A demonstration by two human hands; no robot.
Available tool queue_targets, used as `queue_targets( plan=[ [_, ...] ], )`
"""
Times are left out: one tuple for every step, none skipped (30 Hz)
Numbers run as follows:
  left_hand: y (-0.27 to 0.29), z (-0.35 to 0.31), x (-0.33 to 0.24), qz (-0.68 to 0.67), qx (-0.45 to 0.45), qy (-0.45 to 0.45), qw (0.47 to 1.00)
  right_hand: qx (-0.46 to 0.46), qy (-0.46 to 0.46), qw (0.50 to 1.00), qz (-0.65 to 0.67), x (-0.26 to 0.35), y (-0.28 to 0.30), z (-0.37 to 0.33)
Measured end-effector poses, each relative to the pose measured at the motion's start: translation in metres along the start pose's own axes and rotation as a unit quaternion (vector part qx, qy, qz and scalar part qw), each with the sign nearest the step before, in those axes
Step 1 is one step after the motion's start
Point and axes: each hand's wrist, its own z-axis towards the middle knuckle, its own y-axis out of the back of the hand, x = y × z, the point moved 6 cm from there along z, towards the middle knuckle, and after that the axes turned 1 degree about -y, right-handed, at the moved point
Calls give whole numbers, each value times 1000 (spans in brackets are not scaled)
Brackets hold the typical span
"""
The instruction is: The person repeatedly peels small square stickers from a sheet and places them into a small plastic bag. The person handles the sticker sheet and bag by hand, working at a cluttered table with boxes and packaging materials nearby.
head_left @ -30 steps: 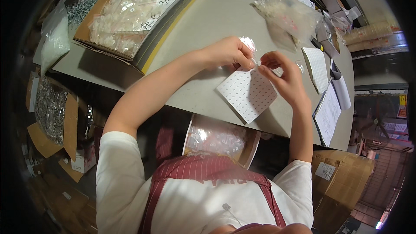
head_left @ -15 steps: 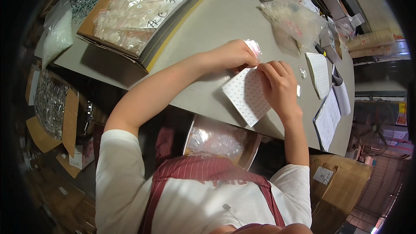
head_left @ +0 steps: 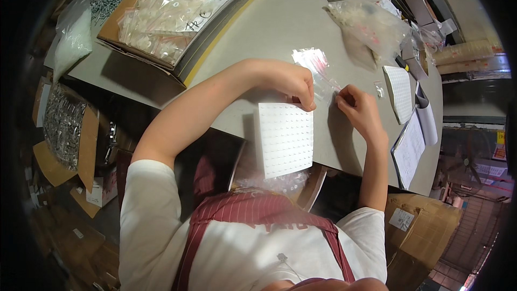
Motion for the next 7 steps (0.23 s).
queue_targets(
  plan=[
    [0, 0, 0, -4, -2, 4, 1000, -26, 5, 998, -54, 2, 0, -2],
    [0, 0, 0, -8, -3, 9, 1000, -52, 10, 993, -108, 3, 1, -4],
    [1, 1, 2, 4, 3, 3, 1000, -49, -17, 988, -143, 3, 4, -4],
    [4, 4, 6, 16, 8, -2, 1000, -45, -44, 982, -177, 6, 10, -5],
    [5, 6, 8, 28, 14, -7, 999, -42, -71, 974, -211, 7, 14, -5],
    [4, 5, 6, 12, 7, -8, 1000, -44, -77, 980, -179, 8, 18, -5],
    [3, 3, 3, -5, 0, -8, 1000, -46, -83, 985, -147, 7, 21, -4]
  ],
)
